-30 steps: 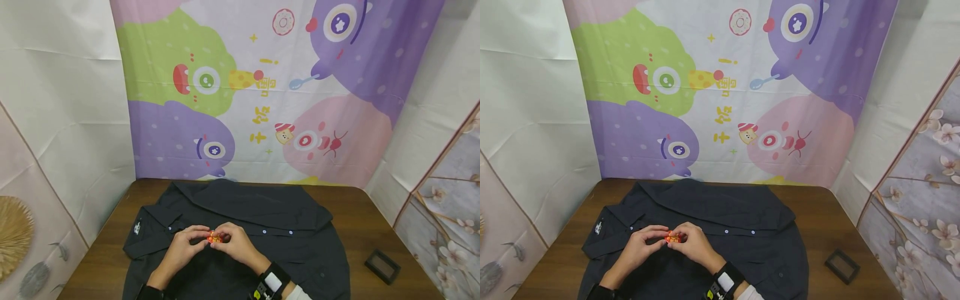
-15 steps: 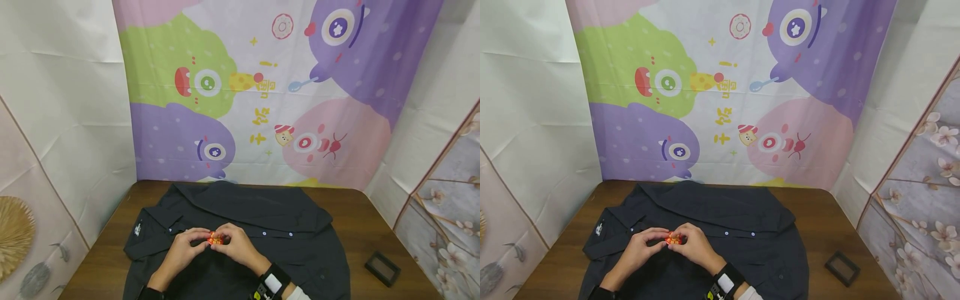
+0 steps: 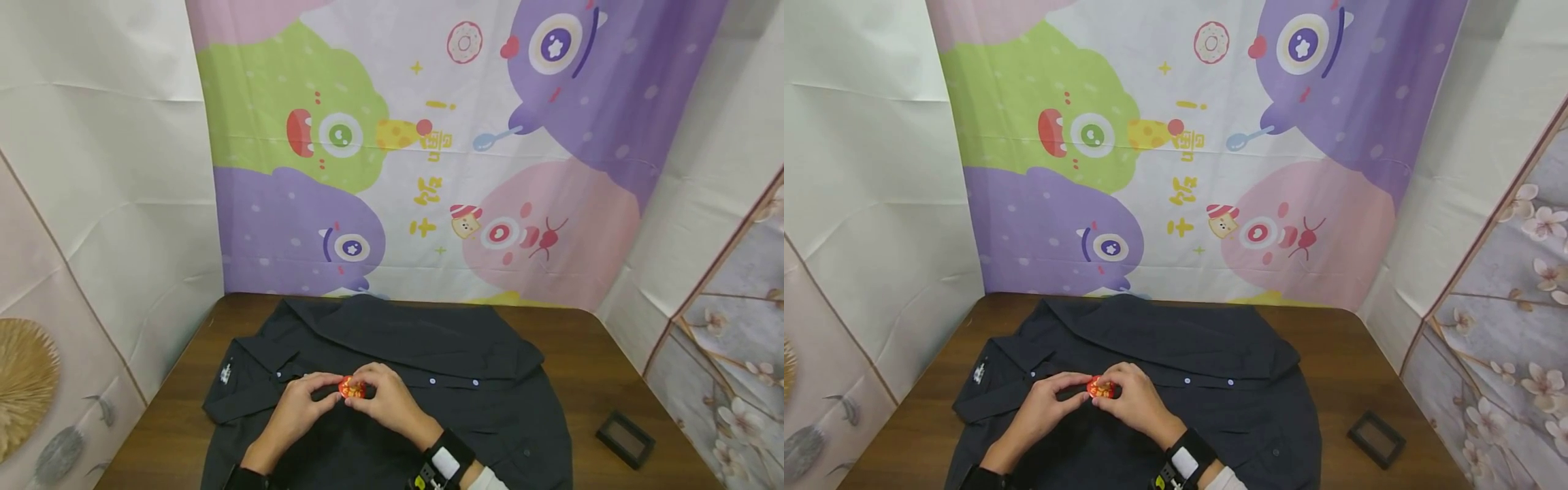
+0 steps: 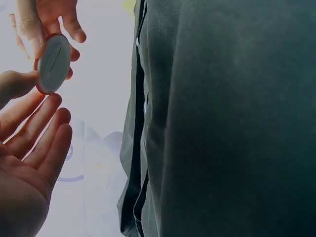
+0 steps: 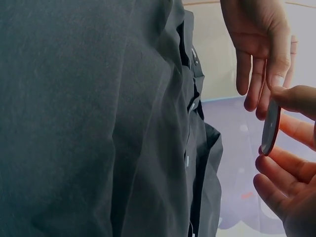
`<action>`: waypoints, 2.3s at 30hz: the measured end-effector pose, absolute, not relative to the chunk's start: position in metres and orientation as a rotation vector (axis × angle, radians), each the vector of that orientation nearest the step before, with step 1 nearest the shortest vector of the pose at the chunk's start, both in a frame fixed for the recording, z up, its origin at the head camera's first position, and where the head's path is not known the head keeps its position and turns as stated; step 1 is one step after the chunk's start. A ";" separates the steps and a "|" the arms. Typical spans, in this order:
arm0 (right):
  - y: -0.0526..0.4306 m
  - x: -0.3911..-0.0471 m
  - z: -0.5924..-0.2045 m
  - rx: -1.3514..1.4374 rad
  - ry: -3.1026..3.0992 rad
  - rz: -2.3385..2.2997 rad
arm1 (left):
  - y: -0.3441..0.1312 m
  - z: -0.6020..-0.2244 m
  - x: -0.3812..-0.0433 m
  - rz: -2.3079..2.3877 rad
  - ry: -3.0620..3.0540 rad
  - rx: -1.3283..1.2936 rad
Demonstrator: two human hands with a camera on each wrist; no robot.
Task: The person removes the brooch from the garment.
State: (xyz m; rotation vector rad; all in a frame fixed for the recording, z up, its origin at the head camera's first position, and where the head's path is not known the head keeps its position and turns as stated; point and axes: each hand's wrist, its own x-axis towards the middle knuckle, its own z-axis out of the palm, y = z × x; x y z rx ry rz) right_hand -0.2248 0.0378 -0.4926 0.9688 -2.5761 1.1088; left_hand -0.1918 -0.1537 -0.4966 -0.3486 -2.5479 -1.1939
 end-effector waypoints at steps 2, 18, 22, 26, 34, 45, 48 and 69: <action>0.038 -0.225 -0.492 0.968 -2.574 1.095 | -0.153 -0.496 -0.192 -1.187 -2.550 -0.347; 0.045 -0.224 -0.489 0.956 -2.565 1.056 | -0.147 -0.494 -0.193 -1.126 -2.591 -0.328; 0.045 -0.224 -0.488 0.951 -2.560 1.055 | -0.148 -0.495 -0.194 -1.126 -2.576 -0.327; 0.046 -0.224 -0.488 0.959 -2.553 1.059 | -0.148 -0.495 -0.193 -1.123 -2.584 -0.311; 0.046 -0.222 -0.487 0.977 -2.526 1.069 | -0.147 -0.493 -0.192 -1.091 -2.612 -0.289; 0.048 -0.223 -0.486 0.960 -2.511 1.051 | -0.148 -0.494 -0.192 -1.049 -2.674 -0.261; 0.049 -0.224 -0.487 0.964 -2.495 1.046 | -0.149 -0.493 -0.192 -1.037 -2.695 -0.250; 0.059 -0.229 -0.479 0.866 -2.483 1.047 | -0.153 -0.491 -0.192 -0.917 -2.707 -0.278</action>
